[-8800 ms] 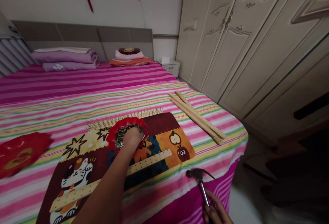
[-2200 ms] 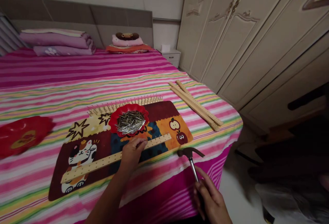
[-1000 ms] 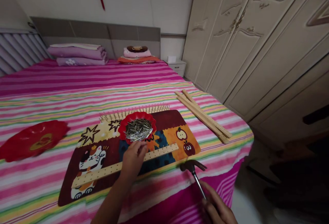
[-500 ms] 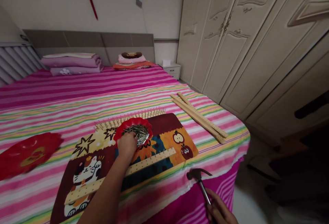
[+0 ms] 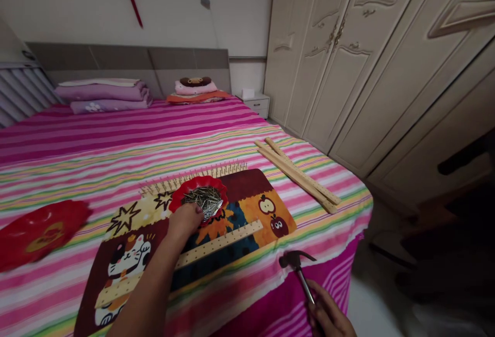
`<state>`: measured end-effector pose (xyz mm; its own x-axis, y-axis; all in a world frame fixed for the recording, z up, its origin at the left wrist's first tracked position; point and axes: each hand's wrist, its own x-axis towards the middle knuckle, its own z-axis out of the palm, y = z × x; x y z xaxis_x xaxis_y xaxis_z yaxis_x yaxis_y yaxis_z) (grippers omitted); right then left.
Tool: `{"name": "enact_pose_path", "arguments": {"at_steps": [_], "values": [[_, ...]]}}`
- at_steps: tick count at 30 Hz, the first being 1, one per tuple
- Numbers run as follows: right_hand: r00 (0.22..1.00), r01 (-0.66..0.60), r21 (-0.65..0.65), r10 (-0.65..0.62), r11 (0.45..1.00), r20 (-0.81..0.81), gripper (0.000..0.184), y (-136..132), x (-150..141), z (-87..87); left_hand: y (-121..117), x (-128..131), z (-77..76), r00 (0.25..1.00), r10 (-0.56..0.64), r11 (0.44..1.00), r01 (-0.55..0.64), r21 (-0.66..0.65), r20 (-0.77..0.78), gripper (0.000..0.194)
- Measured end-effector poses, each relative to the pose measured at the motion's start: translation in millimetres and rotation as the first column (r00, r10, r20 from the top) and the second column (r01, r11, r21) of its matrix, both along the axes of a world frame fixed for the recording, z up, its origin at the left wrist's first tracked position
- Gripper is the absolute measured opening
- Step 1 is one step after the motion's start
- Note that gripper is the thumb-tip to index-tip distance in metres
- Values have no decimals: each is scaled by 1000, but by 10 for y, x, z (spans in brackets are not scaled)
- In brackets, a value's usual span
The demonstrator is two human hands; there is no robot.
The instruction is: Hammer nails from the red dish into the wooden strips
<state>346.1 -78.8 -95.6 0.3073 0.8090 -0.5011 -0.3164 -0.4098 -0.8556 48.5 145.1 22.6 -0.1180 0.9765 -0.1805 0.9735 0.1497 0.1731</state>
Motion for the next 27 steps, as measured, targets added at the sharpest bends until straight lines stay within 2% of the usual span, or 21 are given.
{"name": "enact_pose_path", "arguments": {"at_steps": [3,12,14,16,18,19,21,23,24,27], "values": [[998,-49,17,48,999,32,76,2,-17,64,10,-13,13,1000,-3,1000,3,-14,-16,18],[999,-27,19,26,999,42,73,1,-37,121,-68,-75,78,1000,-11,999,11,41,9,20],[999,-25,9,25,1000,25,73,3,-37,124,-110,-127,92,996,11,996,-19,93,83,18],[1000,-13,-7,13,1000,13,72,7,-43,134,-159,-174,94,970,38,987,-73,142,241,15],[1000,1,-21,-1,1000,14,71,12,-54,154,-219,-199,89,879,55,980,-139,144,474,15],[1000,8,-23,-8,1000,18,71,15,-61,167,-255,-200,89,794,62,978,-169,122,604,17],[999,19,-17,-19,1000,29,70,22,-75,198,-338,-180,98,569,86,977,-209,42,818,26],[999,19,-8,-19,1000,39,70,28,-85,228,-427,-143,119,363,129,976,-212,-53,923,38],[999,15,-7,-15,1000,44,70,30,-88,241,-470,-123,130,291,156,973,-209,-97,944,43],[998,4,-5,-3,1000,59,70,29,-90,261,-580,-80,153,141,219,962,-197,-190,965,48]]}}
